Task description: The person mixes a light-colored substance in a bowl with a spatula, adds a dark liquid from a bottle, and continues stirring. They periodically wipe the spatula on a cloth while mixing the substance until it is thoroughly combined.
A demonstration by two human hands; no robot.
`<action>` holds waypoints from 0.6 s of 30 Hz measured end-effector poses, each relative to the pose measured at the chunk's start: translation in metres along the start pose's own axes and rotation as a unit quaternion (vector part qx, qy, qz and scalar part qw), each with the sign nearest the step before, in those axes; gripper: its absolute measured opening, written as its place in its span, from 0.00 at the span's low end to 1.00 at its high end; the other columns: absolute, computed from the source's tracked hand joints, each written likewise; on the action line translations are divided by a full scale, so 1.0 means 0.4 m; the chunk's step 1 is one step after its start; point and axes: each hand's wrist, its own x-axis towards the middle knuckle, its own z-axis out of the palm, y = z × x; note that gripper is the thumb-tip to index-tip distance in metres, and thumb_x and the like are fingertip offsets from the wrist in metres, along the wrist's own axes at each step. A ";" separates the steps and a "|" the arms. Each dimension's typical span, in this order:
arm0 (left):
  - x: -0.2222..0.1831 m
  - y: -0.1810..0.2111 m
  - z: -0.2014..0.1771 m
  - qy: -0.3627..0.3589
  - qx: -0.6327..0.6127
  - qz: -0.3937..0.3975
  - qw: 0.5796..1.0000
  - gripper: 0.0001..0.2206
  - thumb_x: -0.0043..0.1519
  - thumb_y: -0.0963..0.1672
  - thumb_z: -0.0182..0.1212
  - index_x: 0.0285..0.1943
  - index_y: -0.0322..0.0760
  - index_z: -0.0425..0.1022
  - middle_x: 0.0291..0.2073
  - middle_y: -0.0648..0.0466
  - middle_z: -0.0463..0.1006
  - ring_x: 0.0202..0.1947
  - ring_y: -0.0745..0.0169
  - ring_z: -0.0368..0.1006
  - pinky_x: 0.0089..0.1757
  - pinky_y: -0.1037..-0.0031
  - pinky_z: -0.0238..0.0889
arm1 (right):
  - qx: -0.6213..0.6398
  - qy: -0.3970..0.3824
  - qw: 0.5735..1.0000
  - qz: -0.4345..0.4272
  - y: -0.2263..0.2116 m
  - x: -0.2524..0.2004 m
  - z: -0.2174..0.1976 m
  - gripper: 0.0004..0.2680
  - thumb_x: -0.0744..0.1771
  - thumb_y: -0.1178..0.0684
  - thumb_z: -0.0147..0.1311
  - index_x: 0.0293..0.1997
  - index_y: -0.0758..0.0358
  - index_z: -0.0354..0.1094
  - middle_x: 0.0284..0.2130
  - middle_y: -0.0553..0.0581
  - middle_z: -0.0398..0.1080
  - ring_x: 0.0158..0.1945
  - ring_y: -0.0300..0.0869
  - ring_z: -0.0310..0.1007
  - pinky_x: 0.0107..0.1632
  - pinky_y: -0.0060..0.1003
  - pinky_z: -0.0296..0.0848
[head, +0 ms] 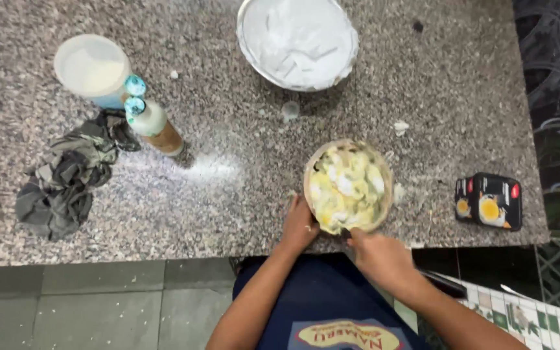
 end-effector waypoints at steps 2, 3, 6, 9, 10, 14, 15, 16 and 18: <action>0.021 -0.019 -0.029 0.000 0.009 -0.013 1.000 0.33 0.56 0.50 0.70 0.71 0.40 0.66 0.69 0.46 0.68 0.71 0.43 0.62 0.72 0.46 0.40 | 0.162 0.053 0.985 0.039 0.078 0.022 -0.064 0.12 0.60 0.52 0.56 0.45 0.50 0.78 0.29 0.61 0.80 0.30 0.57 0.82 0.33 0.54 0.77; -0.006 -0.017 -0.039 0.007 -0.014 -0.015 1.000 0.35 0.54 0.49 0.71 0.71 0.38 0.64 0.70 0.43 0.66 0.71 0.40 0.60 0.70 0.46 0.39 | 0.096 0.042 0.993 0.062 0.089 0.011 -0.074 0.10 0.62 0.52 0.54 0.46 0.52 0.76 0.30 0.63 0.79 0.32 0.56 0.81 0.35 0.54 0.77; 0.017 0.005 -0.008 0.043 -0.030 -0.014 0.999 0.37 0.53 0.47 0.72 0.71 0.34 0.60 0.70 0.39 0.63 0.69 0.32 0.55 0.68 0.48 0.41 | -0.052 0.002 0.997 0.060 0.064 0.017 -0.092 0.09 0.65 0.51 0.52 0.49 0.54 0.72 0.33 0.67 0.79 0.37 0.56 0.81 0.40 0.53 0.77; 0.006 0.008 -0.019 0.010 -0.002 -0.023 1.000 0.31 0.55 0.45 0.71 0.69 0.38 0.65 0.66 0.43 0.69 0.68 0.37 0.62 0.72 0.51 0.42 | -0.004 -0.040 0.999 0.016 -0.008 0.007 -0.040 0.13 0.63 0.51 0.54 0.53 0.52 0.71 0.33 0.64 0.79 0.36 0.56 0.80 0.41 0.52 0.77; 0.016 0.003 -0.041 -0.006 0.013 -0.023 1.000 0.28 0.56 0.45 0.70 0.67 0.41 0.68 0.65 0.46 0.73 0.67 0.41 0.66 0.74 0.51 0.43 | 0.055 -0.005 0.998 0.044 0.057 0.027 -0.086 0.14 0.62 0.51 0.55 0.53 0.50 0.72 0.34 0.62 0.79 0.35 0.55 0.81 0.40 0.52 0.78; -0.007 0.039 -0.056 0.073 -0.053 0.017 0.996 0.35 0.51 0.46 0.73 0.68 0.33 0.64 0.65 0.38 0.68 0.66 0.30 0.59 0.65 0.50 0.46 | -0.011 -0.022 0.995 0.092 0.064 0.025 -0.046 0.07 0.71 0.49 0.46 0.47 0.54 0.70 0.30 0.62 0.77 0.34 0.55 0.80 0.37 0.55 0.77; 0.014 0.050 -0.034 0.081 -0.063 0.008 0.995 0.33 0.53 0.45 0.71 0.68 0.33 0.64 0.64 0.39 0.69 0.66 0.31 0.61 0.66 0.51 0.50 | -0.014 -0.035 0.998 0.057 0.042 0.012 -0.034 0.07 0.70 0.48 0.47 0.48 0.53 0.69 0.30 0.63 0.77 0.35 0.56 0.80 0.38 0.55 0.77; 0.024 0.057 -0.020 0.088 -0.073 -0.002 0.993 0.31 0.55 0.44 0.70 0.68 0.34 0.65 0.64 0.40 0.71 0.66 0.32 0.62 0.66 0.52 0.53 | -0.016 -0.048 0.998 0.021 -0.001 -0.005 -0.014 0.08 0.68 0.47 0.49 0.49 0.51 0.69 0.30 0.63 0.77 0.36 0.56 0.80 0.40 0.55 0.76; 0.028 0.027 -0.059 0.058 -0.046 0.011 0.997 0.29 0.54 0.44 0.71 0.66 0.37 0.69 0.64 0.43 0.74 0.67 0.35 0.65 0.68 0.49 0.49 | -0.027 -0.027 0.999 0.029 0.012 0.002 -0.061 0.08 0.68 0.45 0.50 0.49 0.50 0.69 0.30 0.65 0.77 0.37 0.57 0.80 0.41 0.55 0.76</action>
